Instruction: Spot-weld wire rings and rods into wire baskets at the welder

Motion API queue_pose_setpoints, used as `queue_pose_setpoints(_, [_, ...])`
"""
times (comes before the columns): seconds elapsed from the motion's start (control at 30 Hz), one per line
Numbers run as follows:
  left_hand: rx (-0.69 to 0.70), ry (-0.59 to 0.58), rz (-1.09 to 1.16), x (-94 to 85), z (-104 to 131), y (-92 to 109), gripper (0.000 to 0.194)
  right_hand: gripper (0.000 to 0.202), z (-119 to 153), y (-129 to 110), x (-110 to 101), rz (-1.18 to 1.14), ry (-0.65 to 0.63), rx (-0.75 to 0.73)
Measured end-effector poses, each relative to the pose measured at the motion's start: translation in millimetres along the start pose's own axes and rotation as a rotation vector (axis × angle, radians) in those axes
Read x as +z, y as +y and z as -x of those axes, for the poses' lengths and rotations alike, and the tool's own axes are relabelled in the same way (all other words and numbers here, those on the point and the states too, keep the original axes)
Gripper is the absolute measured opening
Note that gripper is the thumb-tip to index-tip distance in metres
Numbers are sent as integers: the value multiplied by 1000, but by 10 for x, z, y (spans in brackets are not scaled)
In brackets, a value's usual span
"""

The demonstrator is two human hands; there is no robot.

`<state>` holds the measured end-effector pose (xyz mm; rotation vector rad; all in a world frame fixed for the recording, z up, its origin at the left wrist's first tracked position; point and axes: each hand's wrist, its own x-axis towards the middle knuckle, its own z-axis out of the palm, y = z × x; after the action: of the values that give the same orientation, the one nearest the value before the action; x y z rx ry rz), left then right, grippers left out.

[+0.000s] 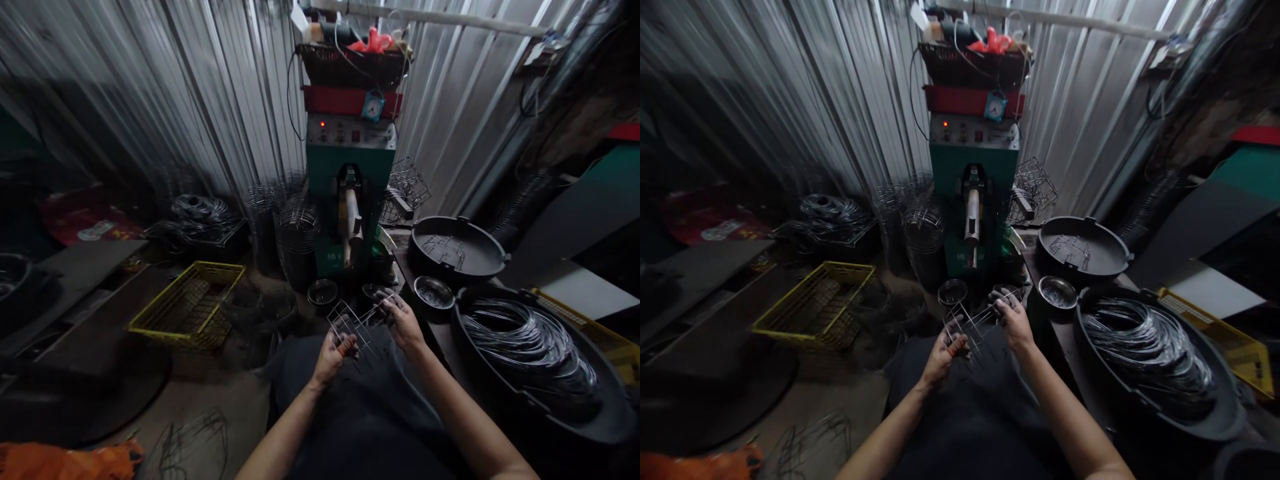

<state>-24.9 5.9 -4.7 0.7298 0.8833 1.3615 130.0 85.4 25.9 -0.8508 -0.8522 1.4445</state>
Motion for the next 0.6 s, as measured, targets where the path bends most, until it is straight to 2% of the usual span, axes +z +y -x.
queue_pose_setpoints(0.13, [41, 90, -76, -53, -145, 67, 65, 24, -150, 2, -175, 174, -81, 169])
queue_pose_setpoints(0.23, [56, 76, -150, -112, -262, 163, 60, 18, -303, 28, -271, 529, -165, 112])
queue_pose_setpoints(0.33, [38, 62, -167, -124, -362, 222, 61, 14, -387, 44, -250, 927, -110, -86])
queue_pose_setpoints(0.4, [27, 75, -151, -105, -424, 234, 63, 16, -394, 32, -186, 1197, -57, -282])
queue_pose_setpoints(0.47, [33, 100, -135, -80, -491, 236, 65, 14, -395, 6, -116, 1442, -90, -515])
queue_pose_setpoints(0.53, [35, 112, -129, -64, -562, 238, 65, 8, -425, -21, -64, 1522, -177, -681])
queue_pose_setpoints(0.6, [29, 106, -125, -62, -637, 243, 64, 9, -505, -35, -40, 1497, -207, -755])
